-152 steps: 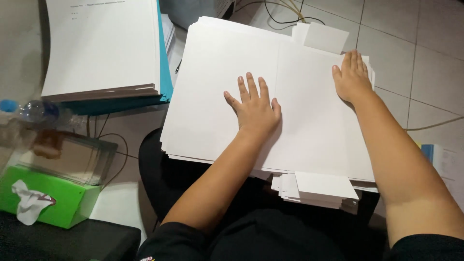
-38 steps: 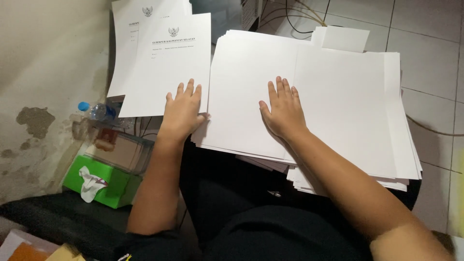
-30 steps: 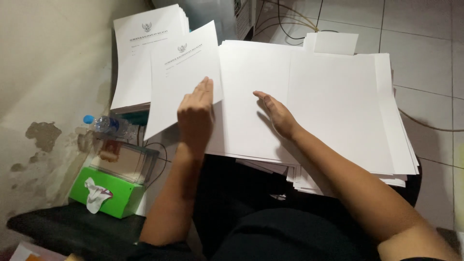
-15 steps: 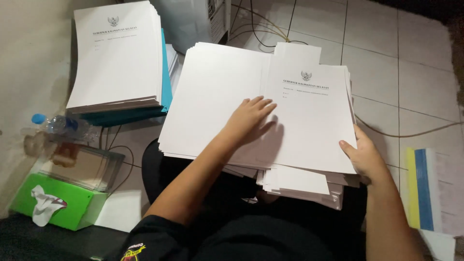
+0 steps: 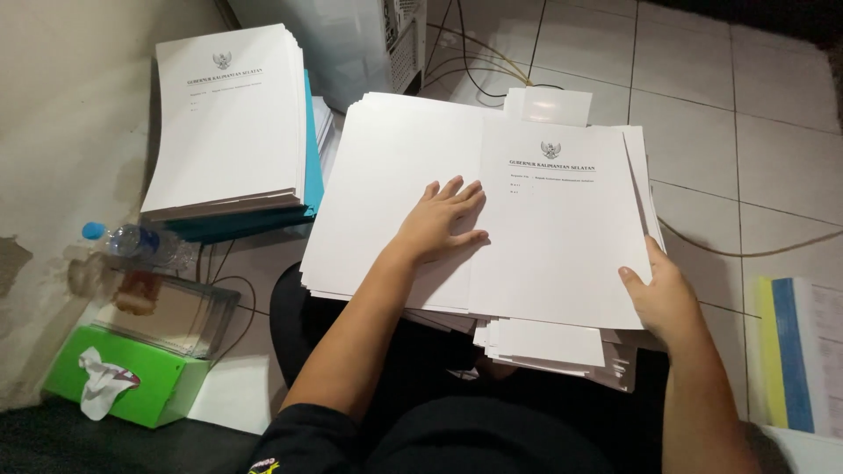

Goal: Sorting and organizing a large stack of white papers and documents in an office setting.

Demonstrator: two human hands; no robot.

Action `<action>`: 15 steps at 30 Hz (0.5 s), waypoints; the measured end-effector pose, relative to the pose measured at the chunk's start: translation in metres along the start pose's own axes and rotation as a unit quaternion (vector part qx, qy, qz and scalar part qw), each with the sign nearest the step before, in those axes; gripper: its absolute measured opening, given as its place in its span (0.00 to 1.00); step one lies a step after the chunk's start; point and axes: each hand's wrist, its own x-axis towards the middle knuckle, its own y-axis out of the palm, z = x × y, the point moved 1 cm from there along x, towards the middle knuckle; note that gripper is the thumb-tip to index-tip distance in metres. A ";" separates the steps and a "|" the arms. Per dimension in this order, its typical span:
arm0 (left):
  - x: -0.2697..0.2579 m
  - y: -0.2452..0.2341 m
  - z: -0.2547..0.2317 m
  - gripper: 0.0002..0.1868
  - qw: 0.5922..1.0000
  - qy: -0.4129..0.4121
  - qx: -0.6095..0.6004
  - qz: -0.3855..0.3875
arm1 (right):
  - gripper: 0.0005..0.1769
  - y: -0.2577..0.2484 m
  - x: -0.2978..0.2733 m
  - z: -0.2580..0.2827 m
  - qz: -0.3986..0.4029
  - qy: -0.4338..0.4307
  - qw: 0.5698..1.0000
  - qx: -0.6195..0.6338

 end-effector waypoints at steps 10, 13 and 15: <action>0.001 0.006 0.001 0.40 0.997 0.005 0.071 0.004 | 0.37 0.017 0.007 -0.013 -0.048 -0.111 0.972 -0.200; 0.002 0.008 0.002 0.40 0.997 -0.002 0.079 0.012 | 0.36 0.019 0.008 -0.016 -0.057 -0.135 0.968 -0.202; 0.002 0.009 0.003 0.40 0.997 -0.004 0.079 0.015 | 0.35 0.019 0.006 -0.016 -0.068 -0.151 0.965 -0.201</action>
